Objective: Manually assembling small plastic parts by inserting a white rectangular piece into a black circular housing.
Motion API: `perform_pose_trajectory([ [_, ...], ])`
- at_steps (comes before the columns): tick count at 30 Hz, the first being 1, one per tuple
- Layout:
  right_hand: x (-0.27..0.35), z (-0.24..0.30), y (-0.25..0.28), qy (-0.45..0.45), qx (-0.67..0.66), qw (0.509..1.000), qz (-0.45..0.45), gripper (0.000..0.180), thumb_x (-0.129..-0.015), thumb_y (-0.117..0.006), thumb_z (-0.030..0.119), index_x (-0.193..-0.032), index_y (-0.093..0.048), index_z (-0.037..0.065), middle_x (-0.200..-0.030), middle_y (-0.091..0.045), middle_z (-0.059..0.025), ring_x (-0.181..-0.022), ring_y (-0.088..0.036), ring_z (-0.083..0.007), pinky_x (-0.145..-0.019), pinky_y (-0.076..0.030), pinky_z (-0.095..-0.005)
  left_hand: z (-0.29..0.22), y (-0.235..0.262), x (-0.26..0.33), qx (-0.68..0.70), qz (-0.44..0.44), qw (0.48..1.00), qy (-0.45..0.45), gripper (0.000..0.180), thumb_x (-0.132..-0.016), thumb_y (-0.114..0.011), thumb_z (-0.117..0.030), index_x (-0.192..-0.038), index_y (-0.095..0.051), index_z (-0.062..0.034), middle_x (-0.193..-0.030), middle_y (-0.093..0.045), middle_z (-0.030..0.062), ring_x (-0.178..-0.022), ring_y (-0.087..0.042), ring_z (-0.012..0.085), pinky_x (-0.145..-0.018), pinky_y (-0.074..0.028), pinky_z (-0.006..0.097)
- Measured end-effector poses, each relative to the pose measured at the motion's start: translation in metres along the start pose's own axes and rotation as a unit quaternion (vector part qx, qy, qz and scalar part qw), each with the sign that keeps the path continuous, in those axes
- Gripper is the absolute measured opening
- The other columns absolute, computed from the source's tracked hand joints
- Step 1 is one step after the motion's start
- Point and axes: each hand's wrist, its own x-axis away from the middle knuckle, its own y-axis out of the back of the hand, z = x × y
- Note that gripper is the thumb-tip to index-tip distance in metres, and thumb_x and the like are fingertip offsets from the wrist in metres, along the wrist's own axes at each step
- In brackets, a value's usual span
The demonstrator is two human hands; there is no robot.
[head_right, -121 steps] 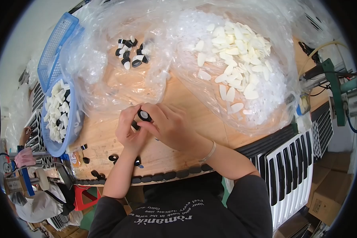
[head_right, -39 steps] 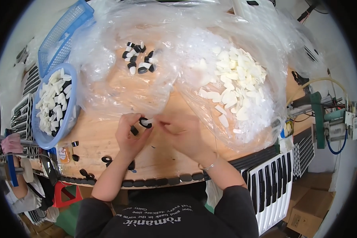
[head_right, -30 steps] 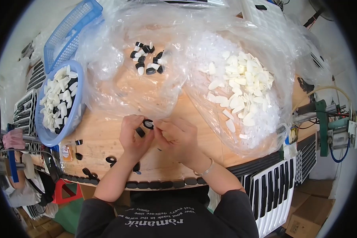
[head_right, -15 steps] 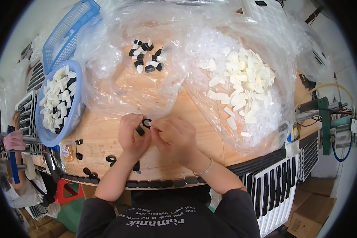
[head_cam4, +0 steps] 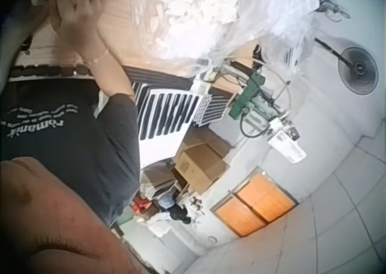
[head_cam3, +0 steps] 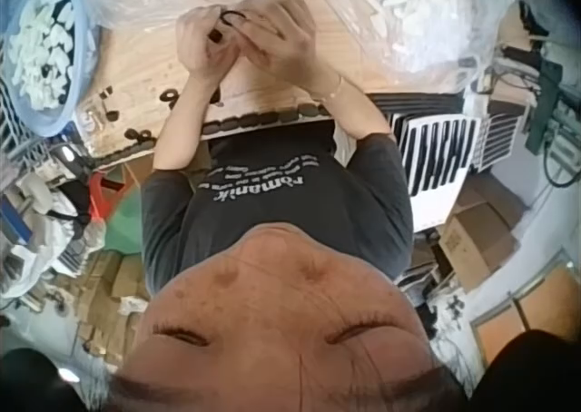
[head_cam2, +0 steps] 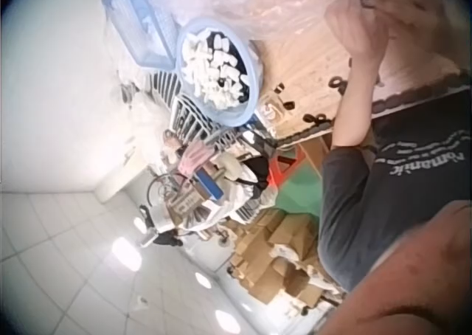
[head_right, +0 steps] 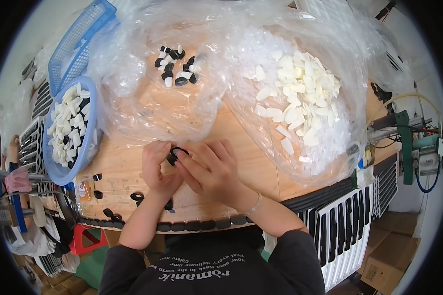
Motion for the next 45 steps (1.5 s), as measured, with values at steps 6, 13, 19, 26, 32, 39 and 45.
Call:
perform_pose_trajectory([
  [6,0.005,-0.009,0.001,-0.211,-0.224,0.951,0.025,0.018,-0.079,-0.069,0.006,-0.096,-0.068,0.003,-0.099,-0.064,-0.0096,-0.08,-0.058,-0.016,-0.068,-0.047,-0.0282,-0.004,0.003,-0.008,-0.009,0.004,1.0,-0.012,0.047,-0.058,-0.078,0.002,-0.101,-0.06,0.0054,-0.095,-0.064,0.0177,-0.083,-0.058,0.0338,-0.074,-0.049,0.04],
  [13,0.003,-0.017,0.003,-0.386,-0.438,0.796,0.157,0.029,-0.087,-0.064,0.004,-0.115,-0.062,-0.001,-0.102,-0.065,-0.0061,-0.092,-0.061,-0.0092,-0.076,-0.051,-0.0237,-0.005,0.004,-0.008,-0.01,0.021,0.999,-0.03,0.044,-0.059,-0.079,0.003,-0.099,-0.062,0.0054,-0.094,-0.063,0.0163,-0.083,-0.059,0.0329,-0.071,-0.049,0.038],
  [19,0.008,-0.015,-0.001,-0.422,-0.474,0.758,0.151,0.022,-0.088,-0.061,0.001,-0.109,-0.061,-0.004,-0.1,-0.065,-0.006,-0.09,-0.061,-0.0092,-0.077,-0.051,-0.0233,-0.004,0.002,-0.004,-0.002,0.034,0.999,-0.03,0.049,-0.059,-0.078,0.005,-0.105,-0.06,0.0005,-0.096,-0.064,0.0152,-0.083,-0.059,0.0309,-0.074,-0.049,0.037],
  [26,0.014,-0.01,-0.009,-0.436,-0.475,0.757,0.111,0.014,-0.089,-0.059,-0.002,-0.103,-0.059,-0.002,-0.094,-0.062,-0.0027,-0.088,-0.059,-0.008,-0.08,-0.05,-0.0234,-0.002,0.002,-0.004,0.01,0.033,0.998,-0.052,0.043,-0.062,-0.077,0.005,-0.102,-0.061,0.0038,-0.093,-0.064,0.0162,-0.079,-0.059,0.0315,-0.07,-0.05,0.037],
  [32,0.021,-0.021,-0.017,-0.456,-0.512,0.72,0.107,0.013,-0.089,-0.058,-0.002,-0.102,-0.06,-0.001,-0.094,-0.063,-0.0022,-0.089,-0.059,-0.0075,-0.082,-0.048,-0.0233,-0.006,-0.003,-0.009,-0.019,0.041,0.997,-0.062,0.037,-0.065,-0.077,0.004,-0.099,-0.062,0.0064,-0.09,-0.064,0.0179,-0.076,-0.059,0.0325,-0.068,-0.05,0.037],
  [39,0.01,-0.024,-0.007,-0.459,-0.501,0.721,0.132,0.024,-0.096,-0.052,0.015,-0.111,-0.062,-0.001,-0.096,-0.065,-0.0014,-0.089,-0.058,-0.0054,-0.08,-0.047,-0.0218,0.01,-0.009,-0.002,0.043,0.03,0.998,0.024,0.045,-0.063,-0.079,0.003,-0.105,-0.061,0.0028,-0.096,-0.066,0.0153,-0.087,-0.059,0.0298,-0.079,-0.048,0.037],
  [45,0.013,-0.033,0.001,-0.419,-0.529,0.726,0.134,0.034,-0.1,-0.046,0.026,-0.113,-0.063,0.0,-0.095,-0.065,-0.0006,-0.085,-0.055,-0.0048,-0.078,-0.045,-0.0217,0.014,-0.01,0.001,0.14,0.006,0.986,0.094,0.049,-0.061,-0.079,0.004,-0.108,-0.061,0.0026,-0.103,-0.067,0.0154,-0.094,-0.058,0.0266,-0.086,-0.046,0.036],
])
